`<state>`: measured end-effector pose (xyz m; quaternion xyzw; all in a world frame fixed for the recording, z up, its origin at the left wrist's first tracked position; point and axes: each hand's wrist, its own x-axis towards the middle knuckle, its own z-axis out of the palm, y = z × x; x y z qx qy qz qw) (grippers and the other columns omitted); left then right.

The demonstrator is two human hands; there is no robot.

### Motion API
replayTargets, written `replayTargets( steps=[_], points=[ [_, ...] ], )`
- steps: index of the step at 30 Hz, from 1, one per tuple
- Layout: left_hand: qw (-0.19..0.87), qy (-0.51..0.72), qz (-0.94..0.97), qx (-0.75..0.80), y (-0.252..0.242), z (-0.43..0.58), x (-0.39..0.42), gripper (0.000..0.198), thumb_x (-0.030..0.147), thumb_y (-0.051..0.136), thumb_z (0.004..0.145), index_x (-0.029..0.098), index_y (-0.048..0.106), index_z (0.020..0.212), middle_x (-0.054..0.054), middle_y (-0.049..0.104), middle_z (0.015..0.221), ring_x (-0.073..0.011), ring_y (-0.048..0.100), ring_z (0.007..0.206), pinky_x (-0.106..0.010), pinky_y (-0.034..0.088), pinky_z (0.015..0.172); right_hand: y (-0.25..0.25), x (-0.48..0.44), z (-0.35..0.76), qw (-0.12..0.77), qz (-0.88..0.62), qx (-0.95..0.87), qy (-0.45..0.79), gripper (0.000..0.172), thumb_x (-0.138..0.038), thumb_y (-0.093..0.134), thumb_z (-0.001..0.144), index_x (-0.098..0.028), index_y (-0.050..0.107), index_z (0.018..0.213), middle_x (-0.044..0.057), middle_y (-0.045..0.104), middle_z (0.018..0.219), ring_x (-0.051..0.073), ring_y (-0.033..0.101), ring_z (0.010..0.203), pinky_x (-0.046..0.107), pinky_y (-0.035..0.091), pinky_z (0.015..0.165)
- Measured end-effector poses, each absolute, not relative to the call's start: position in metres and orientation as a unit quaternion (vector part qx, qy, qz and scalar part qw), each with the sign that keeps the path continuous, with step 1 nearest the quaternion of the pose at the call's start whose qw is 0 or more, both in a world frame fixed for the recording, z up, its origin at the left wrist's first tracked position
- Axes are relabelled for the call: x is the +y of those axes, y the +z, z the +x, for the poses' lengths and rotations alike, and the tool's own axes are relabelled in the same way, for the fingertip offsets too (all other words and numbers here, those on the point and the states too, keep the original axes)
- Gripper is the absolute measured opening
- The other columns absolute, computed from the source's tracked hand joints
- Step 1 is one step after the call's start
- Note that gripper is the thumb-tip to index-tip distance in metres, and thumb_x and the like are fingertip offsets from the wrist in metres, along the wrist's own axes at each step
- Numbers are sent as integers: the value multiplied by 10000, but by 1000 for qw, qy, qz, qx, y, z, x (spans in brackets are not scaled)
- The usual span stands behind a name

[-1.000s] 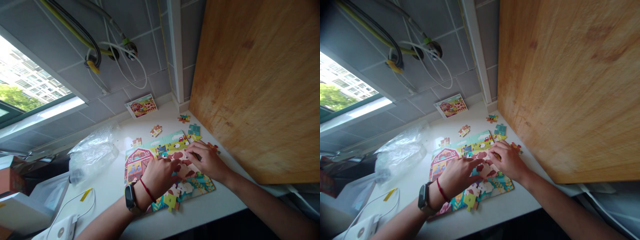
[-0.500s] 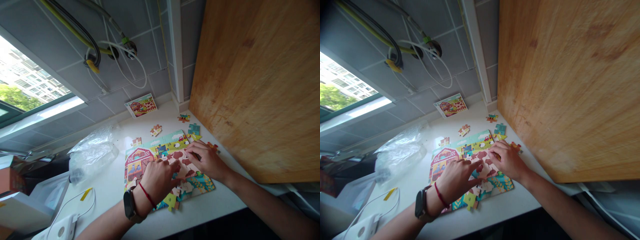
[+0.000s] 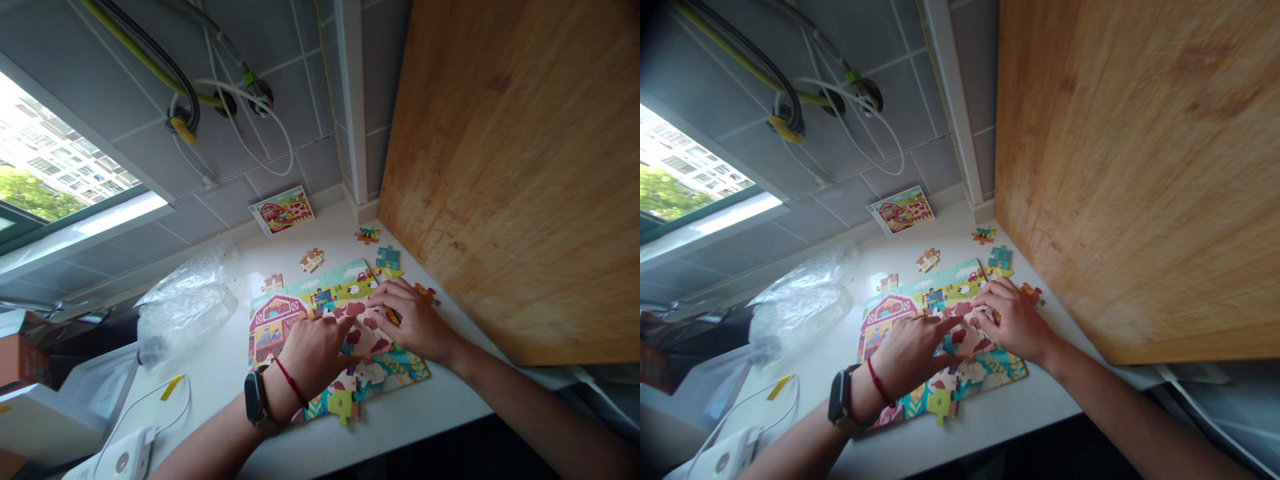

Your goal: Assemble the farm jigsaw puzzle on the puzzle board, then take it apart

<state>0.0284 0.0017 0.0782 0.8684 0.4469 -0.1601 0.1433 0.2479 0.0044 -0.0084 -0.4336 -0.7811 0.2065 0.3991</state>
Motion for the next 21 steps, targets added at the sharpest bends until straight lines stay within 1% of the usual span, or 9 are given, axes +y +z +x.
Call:
replayTargets(
  steps=[1, 4, 5, 7, 10, 12, 15, 18, 21],
  points=[
    [147, -160, 866, 451, 78, 29, 2, 429, 522, 740, 954, 280, 662, 1300, -57, 804, 1062, -319, 783, 971, -409, 608, 794, -7, 3, 248, 385, -422, -794, 208, 180, -144, 654, 934, -235, 756, 1051, 87, 718, 1068, 276, 636, 1079, 460, 555, 949],
    [155, -160, 858, 463, 79, 29, 2, 384, 464, 774, 929, 300, 684, 1264, -46, 807, 1032, -312, 790, 955, -399, 607, 800, -4, 1, 249, 331, -381, -836, 217, 456, -65, 632, 847, -267, 728, 1245, 104, 677, 1269, 304, 584, 1266, 518, 510, 1093],
    [156, -159, 857, 465, 80, 29, 2, 371, 457, 774, 928, 304, 689, 1255, -44, 807, 1021, -310, 792, 950, -397, 607, 804, -4, 0, 249, 316, -373, -844, 218, 517, -53, 626, 828, -274, 712, 1288, 106, 661, 1320, 311, 557, 1322, 533, 488, 1129],
    [156, -159, 857, 465, 80, 30, 2, 355, 451, 765, 934, 310, 692, 1251, -46, 807, 1022, -312, 793, 952, -399, 606, 808, -5, 0, 250, 298, -372, -852, 217, 570, -54, 626, 822, -281, 688, 1340, 109, 634, 1396, 321, 504, 1407, 556, 448, 1178],
    [160, -167, 854, 466, 81, 31, 2, 344, 436, 756, 941, 313, 690, 1255, -49, 808, 1044, -317, 791, 965, -406, 607, 813, -7, -1, 251, 279, -374, -858, 214, 565, -76, 624, 852, -288, 673, 1374, 109, 601, 1468, 325, 452, 1473, 582, 413, 1210],
    [166, -170, 852, 466, 81, 31, 3, 347, 434, 761, 937, 315, 688, 1255, -45, 808, 1058, -317, 789, 975, -406, 607, 820, -7, -1, 251, 278, -372, -860, 213, 540, -87, 620, 867, -283, 679, 1366, 111, 605, 1468, 323, 454, 1477, 585, 417, 1210],
    [165, -173, 856, 458, 84, 26, 5, 388, 446, 747, 948, 323, 664, 1306, -47, 805, 1062, -322, 786, 974, -412, 608, 812, -7, 0, 250, 300, -374, -851, 216, 483, -90, 619, 863, -265, 712, 1304, 117, 638, 1418, 321, 506, 1432, 577, 455, 1184],
    [168, -191, 861, 439, 94, 16, 4, 421, 495, 727, 964, 324, 661, 1344, -61, 797, 1067, -334, 778, 993, -425, 608, 812, -7, 1, 250, 335, -383, -834, 214, 381, -98, 601, 886, -242, 749, 1207, 126, 670, 1356, 317, 565, 1367, 563, 496, 1150],
    [162, -216, 851, 451, 111, 5, -4, 456, 515, 766, 939, 279, 700, 1324, -92, 788, 1091, -343, 764, 1041, -440, 603, 862, -8, 1, 250, 356, -393, -822, 211, 303, -138, 606, 927, -239, 761, 1167, 126, 678, 1335, 309, 598, 1326, 550, 519, 1132]
  ],
)
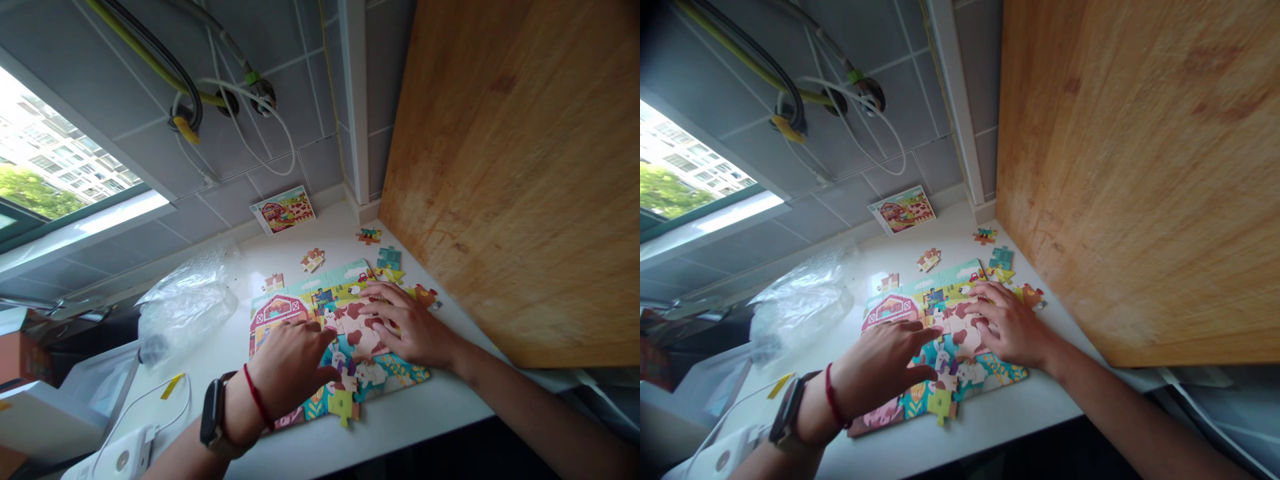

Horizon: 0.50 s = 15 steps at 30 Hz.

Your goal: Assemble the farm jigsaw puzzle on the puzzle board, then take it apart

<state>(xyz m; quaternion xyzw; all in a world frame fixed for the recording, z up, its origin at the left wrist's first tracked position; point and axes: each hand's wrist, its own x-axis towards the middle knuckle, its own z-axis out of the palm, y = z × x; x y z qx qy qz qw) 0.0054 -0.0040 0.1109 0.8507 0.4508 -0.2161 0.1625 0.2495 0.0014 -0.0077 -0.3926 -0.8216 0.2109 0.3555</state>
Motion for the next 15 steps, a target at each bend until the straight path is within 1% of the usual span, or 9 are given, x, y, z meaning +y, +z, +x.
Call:
replayTargets(
  steps=[2, 4, 6, 8, 10, 12, 15],
  points=[
    [167, -224, 849, 448, 121, 1, -13, 451, 536, 770, 932, 275, 722, 1297, -95, 786, 1080, -342, 762, 1044, -449, 595, 890, -9, 1, 249, 353, -392, -823, 208, 270, -195, 659, 938, -242, 759, 1183, 127, 672, 1348, 318, 592, 1339, 559, 517, 1136],
    [192, -223, 858, 421, 126, -1, -22, 498, 580, 778, 911, 292, 716, 1311, -87, 789, 1060, -333, 769, 1018, -436, 595, 885, -9, 1, 249, 342, -381, -835, 203, 270, -240, 730, 916, -243, 770, 1184, 133, 662, 1372, 341, 568, 1373, 578, 506, 1145],
    [219, -218, 869, 386, 125, 1, -29, 565, 626, 782, 886, 305, 693, 1342, -76, 794, 1033, -323, 779, 970, -414, 600, 848, -10, 1, 249, 325, -361, -852, 198, 264, -226, 775, 879, -252, 796, 1140, 129, 657, 1389, 361, 542, 1404, 588, 495, 1153],
    [227, -220, 875, 366, 119, 5, -33, 573, 655, 778, 873, 287, 702, 1306, -77, 797, 998, -325, 785, 924, -400, 604, 798, -10, 0, 249, 310, -342, -866, 195, 251, -187, 782, 862, -272, 819, 1095, 109, 660, 1398, 362, 523, 1425, 589, 483, 1164],
    [215, -237, 874, 365, 110, 11, -33, 532, 651, 778, 876, 248, 725, 1220, -94, 799, 970, -338, 790, 908, -393, 605, 761, -9, 0, 248, 298, -334, -873, 193, 250, -172, 772, 874, -299, 830, 1081, 86, 663, 1405, 359, 509, 1440, 598, 474, 1168],
    [202, -254, 872, 366, 103, 16, -31, 489, 627, 777, 890, 223, 734, 1162, -111, 801, 965, -348, 792, 920, -390, 604, 758, -8, -1, 247, 287, -336, -876, 195, 235, -185, 760, 897, -315, 836, 1078, 77, 665, 1408, 365, 501, 1449, 615, 475, 1157],
    [204, -263, 873, 357, 97, 19, -26, 456, 544, 820, 886, 225, 705, 1190, -103, 805, 1012, -340, 790, 954, -387, 601, 777, -6, -1, 247, 275, -343, -874, 204, 217, -199, 748, 912, -317, 837, 1071, 76, 673, 1396, 371, 497, 1454, 622, 474, 1150]
  ],
)
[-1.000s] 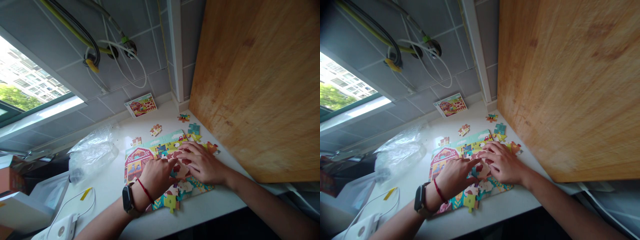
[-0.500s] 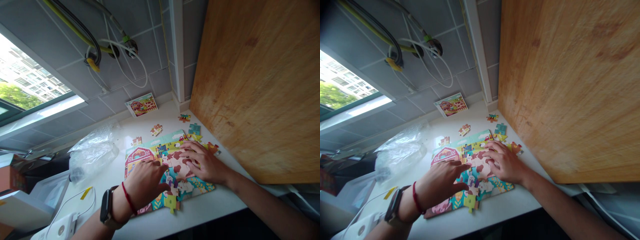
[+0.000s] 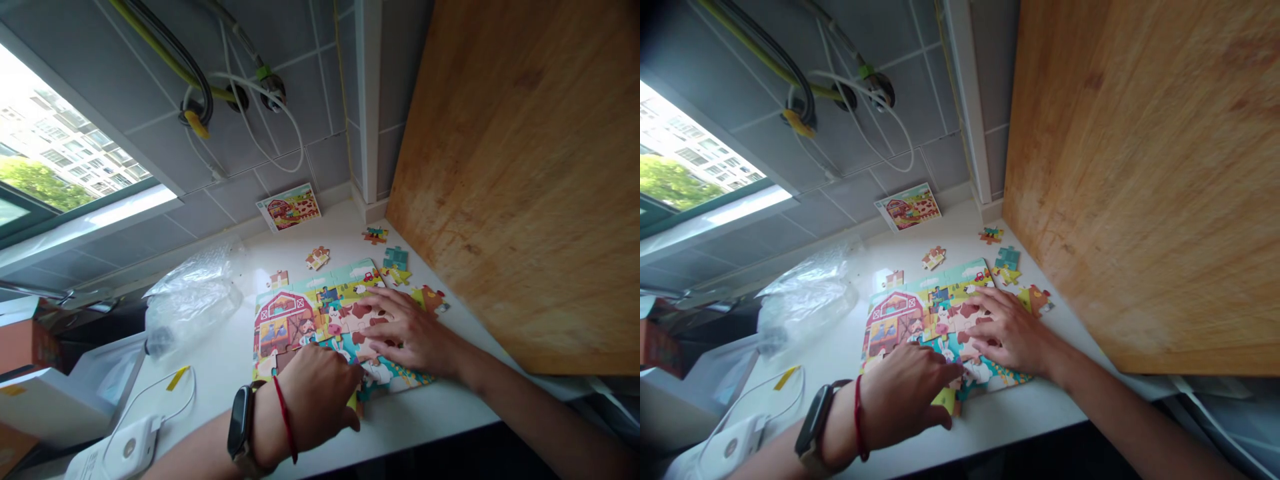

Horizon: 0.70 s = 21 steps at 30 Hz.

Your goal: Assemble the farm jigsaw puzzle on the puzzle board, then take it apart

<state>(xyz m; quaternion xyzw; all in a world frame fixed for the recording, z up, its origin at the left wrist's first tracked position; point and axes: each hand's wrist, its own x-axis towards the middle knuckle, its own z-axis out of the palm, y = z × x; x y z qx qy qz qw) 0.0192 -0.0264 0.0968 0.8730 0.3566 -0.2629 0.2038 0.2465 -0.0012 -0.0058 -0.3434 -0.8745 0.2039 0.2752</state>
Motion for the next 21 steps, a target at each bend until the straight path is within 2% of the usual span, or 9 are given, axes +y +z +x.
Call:
replayTargets(
  steps=[4, 8, 11, 14, 21],
  points=[
    [170, -273, 862, 392, 94, 18, -17, 601, 424, 894, 832, 173, 615, 1301, -115, 801, 1026, -347, 785, 941, -407, 602, 770, -8, 0, 248, 285, -348, -867, 214, 245, -194, 778, 879, -301, 823, 1095, 80, 682, 1369, 353, 522, 1427, 586, 470, 1161],
    [145, -292, 844, 427, 89, 20, -9, 483, 539, 823, 875, 140, 701, 1118, -161, 794, 1010, -377, 782, 944, -428, 600, 765, -11, 2, 249, 304, -363, -850, 230, 281, -243, 822, 866, -274, 796, 1144, 92, 694, 1324, 330, 589, 1330, 547, 499, 1127],
    [154, -291, 841, 429, 87, 22, -7, 484, 580, 813, 870, 143, 727, 1060, -163, 793, 1011, -377, 782, 948, -425, 599, 773, -11, 3, 249, 312, -371, -843, 234, 222, -258, 810, 882, -273, 795, 1103, 86, 703, 1278, 311, 633, 1249, 519, 525, 1080],
    [155, -300, 840, 425, 91, 23, -10, 492, 549, 837, 860, 139, 716, 1103, -161, 791, 1026, -374, 778, 948, -442, 601, 796, -9, 2, 249, 312, -373, -842, 234, 169, -264, 787, 903, -269, 792, 1072, 82, 710, 1241, 296, 652, 1195, 494, 539, 1042],
    [166, -314, 816, 456, 92, 36, -34, 709, 567, 921, 765, 164, 647, 1279, -166, 761, 1121, -387, 730, 1085, -504, 562, 938, -7, 3, 248, 308, -369, -843, 241, 161, -284, 762, 923, -253, 783, 1080, 91, 705, 1234, 297, 646, 1184, 499, 535, 1032]
  ],
)
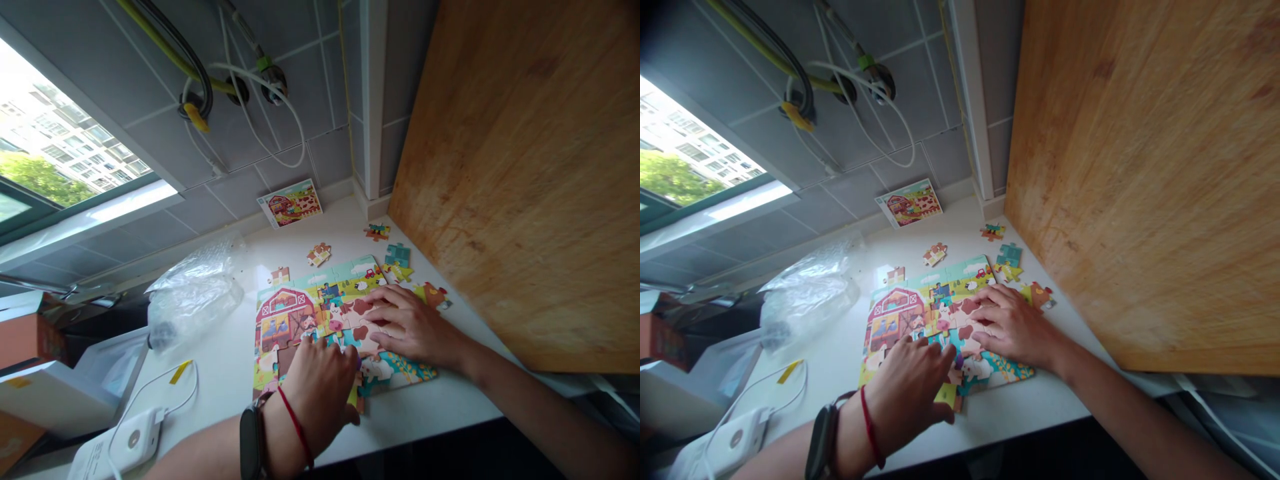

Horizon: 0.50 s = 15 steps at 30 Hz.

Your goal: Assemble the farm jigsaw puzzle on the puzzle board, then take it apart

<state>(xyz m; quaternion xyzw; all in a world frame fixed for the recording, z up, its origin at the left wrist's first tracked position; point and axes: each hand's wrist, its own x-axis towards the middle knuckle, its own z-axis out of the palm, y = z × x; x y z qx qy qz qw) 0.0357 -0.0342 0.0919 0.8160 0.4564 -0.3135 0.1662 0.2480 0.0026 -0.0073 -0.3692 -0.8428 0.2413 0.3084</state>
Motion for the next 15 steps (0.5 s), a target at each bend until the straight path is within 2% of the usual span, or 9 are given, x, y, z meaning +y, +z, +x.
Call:
replayTargets(
  steps=[2, 7, 9, 12, 15],
  points=[
    [172, -327, 804, 466, 87, 42, -41, 747, 526, 960, 728, 172, 637, 1301, -179, 747, 1166, -393, 708, 1125, -519, 539, 975, -7, 3, 248, 314, -368, -841, 243, 151, -283, 758, 924, -256, 785, 1070, 87, 707, 1226, 293, 650, 1177, 492, 539, 1028],
    [178, -326, 808, 457, 85, 50, -49, 487, 284, 824, 885, 175, 626, 1317, -197, 727, 1220, -377, 692, 1120, -535, 517, 971, -8, 2, 248, 318, -364, -842, 238, 177, -286, 755, 921, -261, 784, 1094, 87, 709, 1234, 297, 651, 1186, 492, 543, 1027],
    [185, -331, 808, 450, 88, 50, -49, 456, 236, 774, 907, 155, 621, 1328, -209, 718, 1235, -380, 684, 1141, -543, 513, 983, -8, 2, 249, 315, -366, -843, 236, 176, -288, 752, 923, -260, 781, 1094, 88, 709, 1236, 299, 650, 1188, 497, 542, 1030],
    [196, -341, 805, 444, 93, 49, -46, 464, 229, 762, 917, 131, 613, 1345, -212, 710, 1252, -383, 669, 1180, -553, 506, 1019, -8, 3, 248, 309, -366, -845, 237, 167, -290, 746, 934, -253, 779, 1093, 94, 703, 1243, 302, 644, 1198, 502, 537, 1035],
    [191, -343, 799, 455, 92, 46, -44, 579, 334, 854, 867, 138, 607, 1352, -201, 706, 1250, -391, 665, 1184, -558, 506, 1033, -8, 3, 248, 308, -366, -845, 240, 165, -287, 741, 938, -243, 776, 1093, 100, 700, 1242, 305, 641, 1197, 503, 539, 1029]
  ],
)
